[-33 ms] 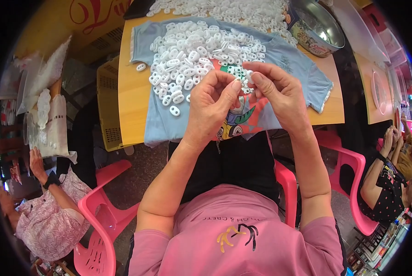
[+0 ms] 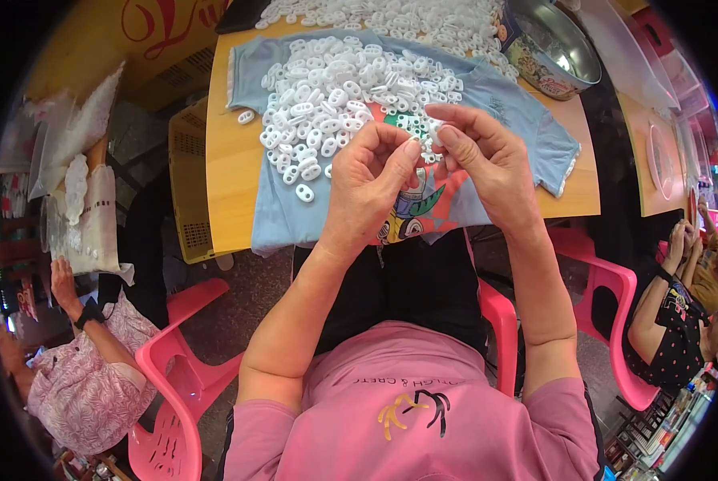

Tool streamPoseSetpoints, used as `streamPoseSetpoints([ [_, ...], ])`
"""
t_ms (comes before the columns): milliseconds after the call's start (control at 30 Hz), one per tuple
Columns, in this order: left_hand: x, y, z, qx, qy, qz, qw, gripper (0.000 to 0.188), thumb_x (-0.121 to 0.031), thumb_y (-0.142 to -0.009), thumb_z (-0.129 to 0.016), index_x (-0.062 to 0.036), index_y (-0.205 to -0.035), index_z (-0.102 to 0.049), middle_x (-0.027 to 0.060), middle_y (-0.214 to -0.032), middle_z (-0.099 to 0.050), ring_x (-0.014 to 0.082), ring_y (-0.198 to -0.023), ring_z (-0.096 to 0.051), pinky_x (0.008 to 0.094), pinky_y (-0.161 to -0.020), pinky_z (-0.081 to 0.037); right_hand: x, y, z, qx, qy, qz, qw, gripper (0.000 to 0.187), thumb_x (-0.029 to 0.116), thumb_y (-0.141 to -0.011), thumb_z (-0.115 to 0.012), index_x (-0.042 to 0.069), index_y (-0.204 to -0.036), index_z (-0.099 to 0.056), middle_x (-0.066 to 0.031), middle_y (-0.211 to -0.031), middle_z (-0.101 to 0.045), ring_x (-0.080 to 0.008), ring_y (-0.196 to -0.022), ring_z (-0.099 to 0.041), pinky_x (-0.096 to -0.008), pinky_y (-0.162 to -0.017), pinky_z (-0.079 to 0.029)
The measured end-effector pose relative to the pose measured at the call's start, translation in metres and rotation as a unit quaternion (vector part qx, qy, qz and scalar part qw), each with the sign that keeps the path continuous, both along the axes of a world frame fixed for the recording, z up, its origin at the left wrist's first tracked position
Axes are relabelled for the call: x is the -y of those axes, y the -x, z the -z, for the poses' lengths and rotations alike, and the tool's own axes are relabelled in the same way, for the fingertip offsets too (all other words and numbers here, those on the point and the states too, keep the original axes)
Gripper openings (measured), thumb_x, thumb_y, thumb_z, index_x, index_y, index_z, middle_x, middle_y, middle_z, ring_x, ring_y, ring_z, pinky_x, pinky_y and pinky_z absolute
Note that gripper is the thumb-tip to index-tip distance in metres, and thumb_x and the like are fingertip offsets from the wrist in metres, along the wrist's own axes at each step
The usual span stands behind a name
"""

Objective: Manually threading white plastic cord locks or toggles onto a string attached to a t-shirt.

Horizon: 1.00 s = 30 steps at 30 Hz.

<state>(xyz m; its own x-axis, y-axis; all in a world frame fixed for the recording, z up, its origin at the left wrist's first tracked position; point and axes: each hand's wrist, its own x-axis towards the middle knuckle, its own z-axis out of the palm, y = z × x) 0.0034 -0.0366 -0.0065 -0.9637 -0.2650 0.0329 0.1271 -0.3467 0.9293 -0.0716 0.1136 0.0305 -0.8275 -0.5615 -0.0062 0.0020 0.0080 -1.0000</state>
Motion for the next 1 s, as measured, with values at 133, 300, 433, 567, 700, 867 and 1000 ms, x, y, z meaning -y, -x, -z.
streamPoseSetpoints([
  [133,-0.001,0.001,0.002,-0.004,0.001,-0.001,1.000,0.012,-0.011,-0.094,-0.063,-0.0006,-0.096,-0.059,0.0025,-0.079,-0.064,0.0053,-0.066,-0.057,0.0204,-0.059,-0.046,0.001,0.001,0.001,0.008,0.009,0.026,1.000,0.025,0.012,-0.095,-0.062,-0.002,-0.116,-0.062,-0.0029,-0.086,-0.062,-0.0051,-0.069,-0.054,-0.0231,-0.064,-0.053],
  [300,0.000,0.001,0.002,-0.002,0.001,-0.005,1.000,0.012,-0.011,-0.094,-0.063,-0.0003,-0.095,-0.059,0.0023,-0.079,-0.064,0.0051,-0.066,-0.057,0.0204,-0.058,-0.046,0.002,-0.002,0.003,-0.031,0.004,0.033,0.999,0.024,0.010,-0.095,-0.062,-0.002,-0.115,-0.062,-0.0036,-0.087,-0.063,-0.0053,-0.069,-0.055,-0.0226,-0.063,-0.053],
  [433,-0.001,0.001,0.001,0.002,0.002,-0.008,1.000,0.012,-0.011,-0.094,-0.063,-0.0001,-0.096,-0.059,0.0022,-0.079,-0.064,0.0050,-0.066,-0.057,0.0203,-0.059,-0.046,0.002,-0.006,0.000,-0.063,-0.028,0.045,0.997,0.023,0.008,-0.095,-0.061,-0.003,-0.115,-0.063,-0.0051,-0.095,-0.065,-0.0056,-0.071,-0.057,-0.0217,-0.063,-0.054],
  [567,0.000,0.001,0.000,0.000,0.001,-0.006,1.000,0.012,-0.012,-0.094,-0.063,0.0000,-0.096,-0.058,0.0023,-0.079,-0.064,0.0050,-0.067,-0.057,0.0201,-0.059,-0.046,0.002,-0.008,0.000,-0.067,-0.019,0.050,0.996,0.023,0.008,-0.095,-0.061,-0.004,-0.115,-0.064,-0.0070,-0.102,-0.066,-0.0065,-0.072,-0.059,-0.0211,-0.064,-0.054],
  [700,-0.002,0.002,-0.001,0.002,0.003,-0.005,1.000,0.013,-0.012,-0.094,-0.063,0.0001,-0.096,-0.058,0.0023,-0.079,-0.064,0.0049,-0.067,-0.057,0.0199,-0.059,-0.046,0.001,-0.007,0.002,-0.063,-0.018,0.054,0.996,0.023,0.008,-0.095,-0.061,-0.004,-0.115,-0.064,-0.0074,-0.101,-0.066,-0.0068,-0.071,-0.059,-0.0213,-0.064,-0.054],
  [867,0.000,0.002,0.002,0.001,0.012,-0.013,1.000,0.012,-0.011,-0.094,-0.063,0.0001,-0.095,-0.059,0.0019,-0.079,-0.064,0.0044,-0.066,-0.057,0.0198,-0.058,-0.046,0.005,-0.010,0.001,-0.145,-0.062,0.068,0.985,0.022,0.007,-0.094,-0.063,-0.002,-0.114,-0.065,-0.0061,-0.098,-0.067,-0.0075,-0.072,-0.060,-0.0210,-0.063,-0.051],
  [1000,0.000,0.001,-0.001,0.012,0.040,0.004,0.999,0.013,-0.013,-0.095,-0.062,-0.0017,-0.100,-0.057,0.0023,-0.083,-0.063,0.0061,-0.068,-0.056,0.0209,-0.063,-0.046,0.005,-0.005,0.007,-0.435,-0.117,0.082,0.889,0.021,0.005,-0.093,-0.063,-0.001,-0.112,-0.066,-0.0049,-0.097,-0.066,-0.0076,-0.074,-0.061,-0.0206,-0.064,-0.050],
])
